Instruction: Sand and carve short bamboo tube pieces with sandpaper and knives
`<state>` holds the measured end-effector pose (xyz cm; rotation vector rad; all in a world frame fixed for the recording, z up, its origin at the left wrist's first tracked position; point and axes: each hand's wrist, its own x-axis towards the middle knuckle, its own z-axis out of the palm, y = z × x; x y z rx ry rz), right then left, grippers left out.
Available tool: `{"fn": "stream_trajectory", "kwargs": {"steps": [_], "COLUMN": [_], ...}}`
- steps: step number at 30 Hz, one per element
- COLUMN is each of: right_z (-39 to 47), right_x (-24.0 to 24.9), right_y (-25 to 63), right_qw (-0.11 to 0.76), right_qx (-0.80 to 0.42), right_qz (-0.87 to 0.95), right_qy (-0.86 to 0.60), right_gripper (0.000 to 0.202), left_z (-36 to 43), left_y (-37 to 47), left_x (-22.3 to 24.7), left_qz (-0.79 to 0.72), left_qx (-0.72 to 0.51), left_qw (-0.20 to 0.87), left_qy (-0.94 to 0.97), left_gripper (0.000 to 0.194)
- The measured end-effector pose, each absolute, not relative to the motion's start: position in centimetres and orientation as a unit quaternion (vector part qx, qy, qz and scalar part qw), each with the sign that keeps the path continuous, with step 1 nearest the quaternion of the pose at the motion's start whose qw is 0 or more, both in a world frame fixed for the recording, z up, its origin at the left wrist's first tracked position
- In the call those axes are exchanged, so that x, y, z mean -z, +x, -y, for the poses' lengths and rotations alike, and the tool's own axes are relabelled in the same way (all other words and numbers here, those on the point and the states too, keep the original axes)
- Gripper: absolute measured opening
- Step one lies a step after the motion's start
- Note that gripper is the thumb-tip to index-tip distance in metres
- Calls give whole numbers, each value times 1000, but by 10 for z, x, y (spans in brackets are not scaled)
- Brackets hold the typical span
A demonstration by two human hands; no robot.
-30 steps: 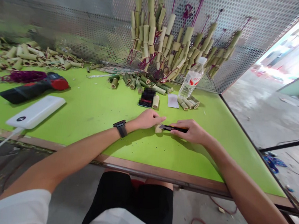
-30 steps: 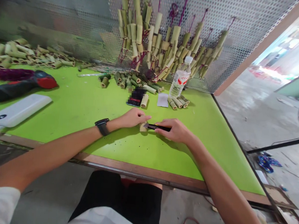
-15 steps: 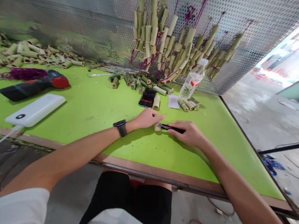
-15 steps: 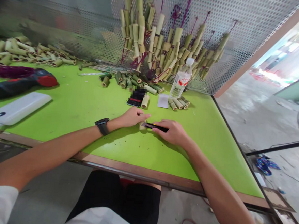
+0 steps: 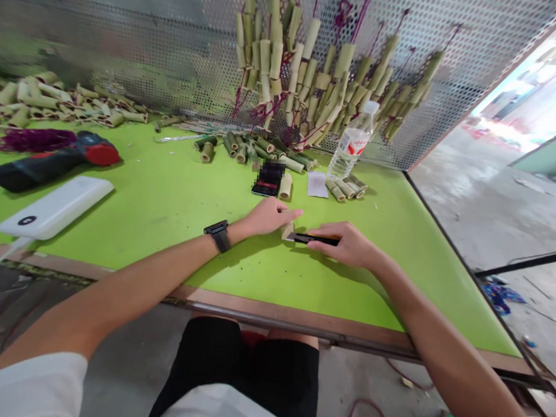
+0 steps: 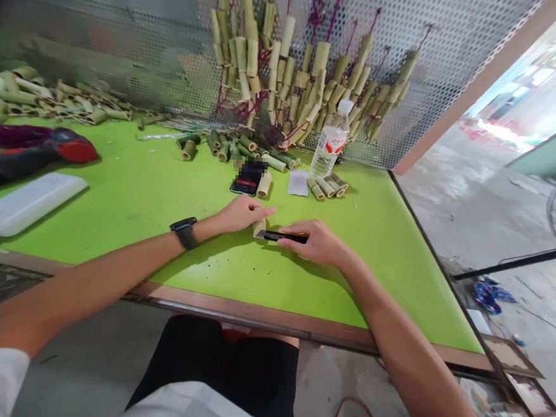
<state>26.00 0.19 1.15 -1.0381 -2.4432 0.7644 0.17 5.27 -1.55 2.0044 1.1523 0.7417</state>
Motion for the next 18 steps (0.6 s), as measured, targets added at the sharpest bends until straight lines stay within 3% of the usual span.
{"fn": "stream_trajectory", "kwargs": {"steps": [4,12,18], "right_z": [-8,-12,-9], "right_x": [-2,-3,-6], "right_y": [263,271,268], "right_qw": [232,223,217], "right_qx": [-245,-234,-270], "right_qz": [854,866,857], "right_qy": [-395,-381,-382], "right_gripper": [49,47,49], "left_z": [-50,-59,-59], "left_y": [2,-12,-12], "left_x": [16,9,6], "left_qz": [-443,-338,-349], "left_qx": [-288,-234,-213], "left_qw": [343,436,430], "left_qy": [777,800,805], "left_gripper": [71,50,52]}}
